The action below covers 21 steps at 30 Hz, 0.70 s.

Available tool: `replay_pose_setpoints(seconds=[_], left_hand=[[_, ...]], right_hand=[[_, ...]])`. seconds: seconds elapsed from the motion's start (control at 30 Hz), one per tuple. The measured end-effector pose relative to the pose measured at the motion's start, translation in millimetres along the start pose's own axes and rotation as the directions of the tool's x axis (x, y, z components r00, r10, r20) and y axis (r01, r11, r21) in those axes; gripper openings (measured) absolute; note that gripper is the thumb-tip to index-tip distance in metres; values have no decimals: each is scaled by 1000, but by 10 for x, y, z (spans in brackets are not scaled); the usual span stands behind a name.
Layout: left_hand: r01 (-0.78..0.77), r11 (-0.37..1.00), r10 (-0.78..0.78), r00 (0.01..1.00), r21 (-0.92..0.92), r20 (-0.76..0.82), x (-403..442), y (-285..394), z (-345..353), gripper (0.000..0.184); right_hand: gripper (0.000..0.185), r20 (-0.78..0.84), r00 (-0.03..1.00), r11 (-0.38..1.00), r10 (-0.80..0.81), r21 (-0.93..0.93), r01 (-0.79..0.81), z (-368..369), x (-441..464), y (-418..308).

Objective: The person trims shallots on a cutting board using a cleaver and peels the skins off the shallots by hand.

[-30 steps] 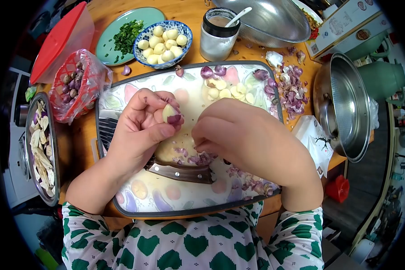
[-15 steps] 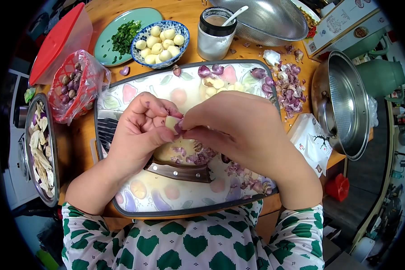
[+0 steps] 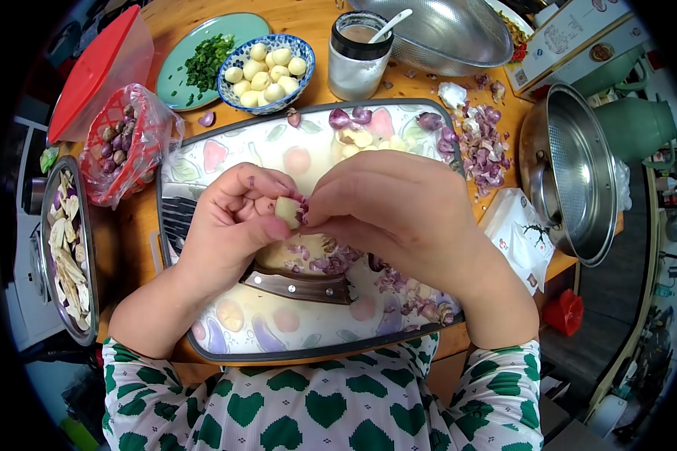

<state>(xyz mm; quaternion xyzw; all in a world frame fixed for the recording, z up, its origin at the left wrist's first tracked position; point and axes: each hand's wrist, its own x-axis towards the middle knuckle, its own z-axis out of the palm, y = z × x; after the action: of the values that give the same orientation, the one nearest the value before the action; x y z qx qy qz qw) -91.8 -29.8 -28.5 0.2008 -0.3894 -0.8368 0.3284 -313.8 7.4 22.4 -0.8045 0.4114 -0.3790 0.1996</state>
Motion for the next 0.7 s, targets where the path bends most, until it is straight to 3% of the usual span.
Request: replay_pose_setpoints(seconds=[0.13, 0.23, 0.33, 0.43, 0.53, 0.63, 0.7], left_hand=[[-5, 1000, 4, 1000, -6, -14, 10, -7, 11, 29], [-70, 998, 70, 998, -9, -1, 23, -47, 25, 26], [88, 996, -88, 996, -7, -5, -16, 22, 37, 23], [136, 989, -135, 991, -53, 14, -4, 72, 52, 25], [41, 997, -40, 999, -63, 6, 14, -2, -11, 28], [-14, 999, 15, 999, 36, -49, 0, 11, 35, 30], [-76, 997, 75, 997, 28, 14, 7, -34, 38, 32]], right_hand=[[23, -13, 998, 998, 60, 2, -60, 18, -11, -16], [25, 0, 980, 980, 200, 15, -200, -25, -36, -39], [24, -107, 959, 958, 263, 145, -247, 39, -28, -48], [25, -52, 932, 926, 359, 144, -349, -1, -13, -131], [26, -6, 984, 984, 179, 4, -179, -44, -25, -26], [26, -35, 951, 950, 307, 67, -305, -53, 7, -93], [23, -50, 978, 977, 203, 72, -199, -20, 23, -48]])
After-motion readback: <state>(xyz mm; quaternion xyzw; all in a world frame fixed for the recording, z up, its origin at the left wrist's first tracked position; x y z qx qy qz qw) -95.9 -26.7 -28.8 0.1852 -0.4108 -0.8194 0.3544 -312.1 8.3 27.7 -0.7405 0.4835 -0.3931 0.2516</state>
